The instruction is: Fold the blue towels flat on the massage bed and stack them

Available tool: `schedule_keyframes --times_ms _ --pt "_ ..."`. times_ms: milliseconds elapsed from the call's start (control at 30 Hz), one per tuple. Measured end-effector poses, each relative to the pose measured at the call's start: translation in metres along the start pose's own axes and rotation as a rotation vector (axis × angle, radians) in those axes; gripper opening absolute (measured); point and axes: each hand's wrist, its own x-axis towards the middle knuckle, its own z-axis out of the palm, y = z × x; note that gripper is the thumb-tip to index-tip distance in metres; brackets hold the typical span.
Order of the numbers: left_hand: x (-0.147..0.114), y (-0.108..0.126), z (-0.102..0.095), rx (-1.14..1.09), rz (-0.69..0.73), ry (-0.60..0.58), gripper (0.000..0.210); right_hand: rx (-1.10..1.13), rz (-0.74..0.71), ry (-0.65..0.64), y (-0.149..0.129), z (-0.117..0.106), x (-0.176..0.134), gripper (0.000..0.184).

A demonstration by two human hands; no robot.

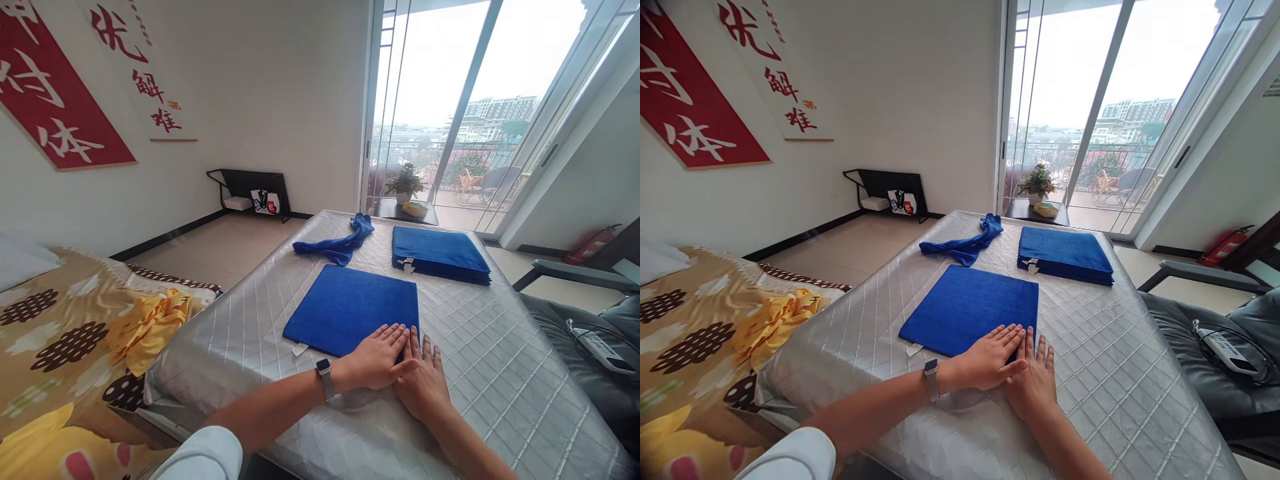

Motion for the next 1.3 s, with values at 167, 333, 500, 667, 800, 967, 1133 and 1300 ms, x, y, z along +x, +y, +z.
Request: schedule_keyframes --times_ms 167,333,500,667,800,967,1133,1300 --pt "-0.026 -0.022 -0.005 0.031 -0.008 0.022 0.07 0.044 0.01 0.026 -0.001 0.003 0.001 0.084" --pt "-0.073 -0.067 -0.008 0.167 -0.142 0.068 0.068 0.073 0.018 0.045 -0.002 0.004 0.001 0.094" --pt "-0.122 -0.116 -0.011 0.278 -0.39 0.122 0.072 0.065 0.022 0.035 -0.001 0.002 0.001 0.096" --pt "-0.145 -0.131 -0.013 0.282 -0.501 0.18 0.076 0.038 0.025 0.023 -0.001 0.004 0.001 0.097" --pt "-0.144 -0.128 -0.01 0.258 -0.499 0.203 0.078 0.034 0.023 0.011 0.002 0.004 0.0 0.097" --pt "-0.143 -0.127 -0.01 0.25 -0.508 0.216 0.078 0.065 0.047 -0.022 0.008 -0.013 0.015 0.097" --pt "-0.144 -0.125 -0.011 0.245 -0.507 0.211 0.079 0.106 0.076 -0.016 0.008 -0.025 0.055 0.095" --pt "-0.145 -0.126 -0.013 0.262 -0.504 0.194 0.079 0.128 0.109 0.008 0.012 -0.004 0.073 0.09"
